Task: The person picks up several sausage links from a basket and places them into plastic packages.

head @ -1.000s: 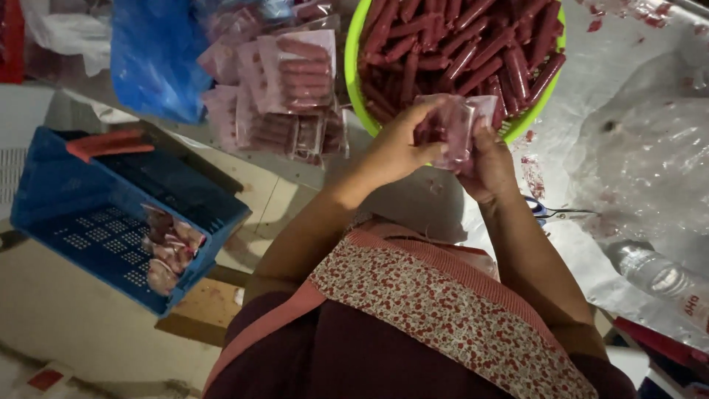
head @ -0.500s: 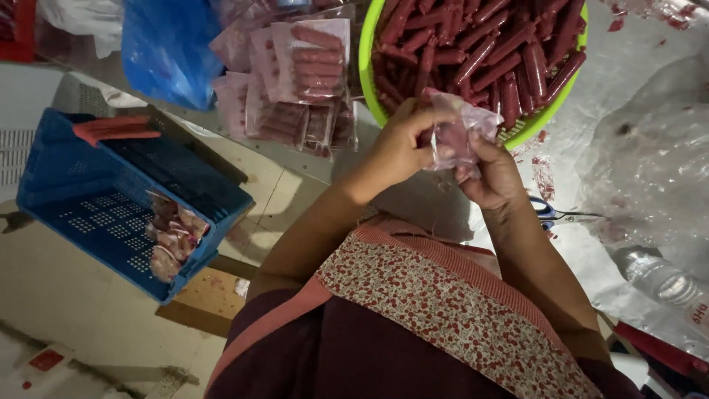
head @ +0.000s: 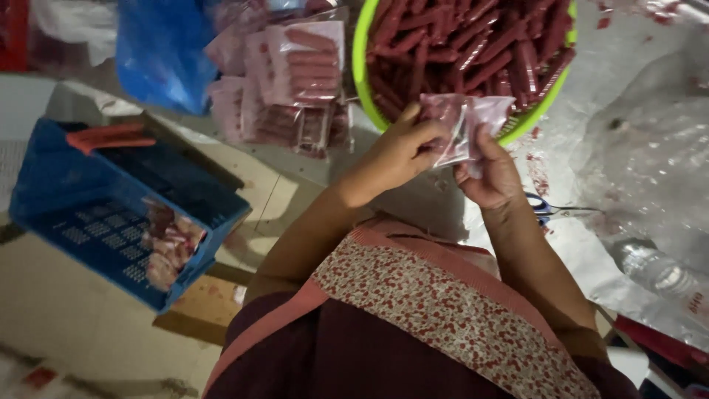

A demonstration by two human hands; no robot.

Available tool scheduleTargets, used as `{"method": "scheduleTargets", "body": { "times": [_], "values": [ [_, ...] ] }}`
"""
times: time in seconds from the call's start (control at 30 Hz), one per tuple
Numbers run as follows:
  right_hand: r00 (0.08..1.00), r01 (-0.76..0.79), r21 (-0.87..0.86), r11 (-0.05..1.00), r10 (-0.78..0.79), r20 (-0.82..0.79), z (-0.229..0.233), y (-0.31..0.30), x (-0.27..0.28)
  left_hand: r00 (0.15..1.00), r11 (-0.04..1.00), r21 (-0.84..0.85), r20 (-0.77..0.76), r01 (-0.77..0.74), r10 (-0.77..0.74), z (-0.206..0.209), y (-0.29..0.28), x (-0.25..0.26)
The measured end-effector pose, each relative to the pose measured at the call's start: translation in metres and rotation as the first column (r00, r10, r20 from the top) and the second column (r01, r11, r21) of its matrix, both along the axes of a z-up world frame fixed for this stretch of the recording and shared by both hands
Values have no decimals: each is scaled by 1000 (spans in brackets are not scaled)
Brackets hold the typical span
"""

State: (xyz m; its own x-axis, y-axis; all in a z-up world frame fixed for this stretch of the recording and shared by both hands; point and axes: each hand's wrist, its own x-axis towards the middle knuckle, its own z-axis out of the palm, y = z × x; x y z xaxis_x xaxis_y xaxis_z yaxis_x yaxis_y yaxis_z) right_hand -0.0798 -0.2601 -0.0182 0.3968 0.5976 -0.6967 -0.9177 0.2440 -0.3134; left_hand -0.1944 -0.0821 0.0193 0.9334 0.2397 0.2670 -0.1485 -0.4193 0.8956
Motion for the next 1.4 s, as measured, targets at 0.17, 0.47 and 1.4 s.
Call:
{"method": "scheduleTargets", "body": {
  "times": [0.17, 0.47, 1.4],
  "values": [
    [999, 25, -8, 1000, -24, 39, 34, 11, -6, 980, 936, -320, 79, -149, 183, -17, -15, -3],
    [991, 60, -49, 997, -54, 119, 49, 24, -2, 944, 820, -496, 5, -285, 331, -4, -21, -7],
    [969, -82, -37, 996, 89, 231, 92, 35, -4, 941, 886, -317, -133, -339, 312, -13, 3, -5]
  ]
}}
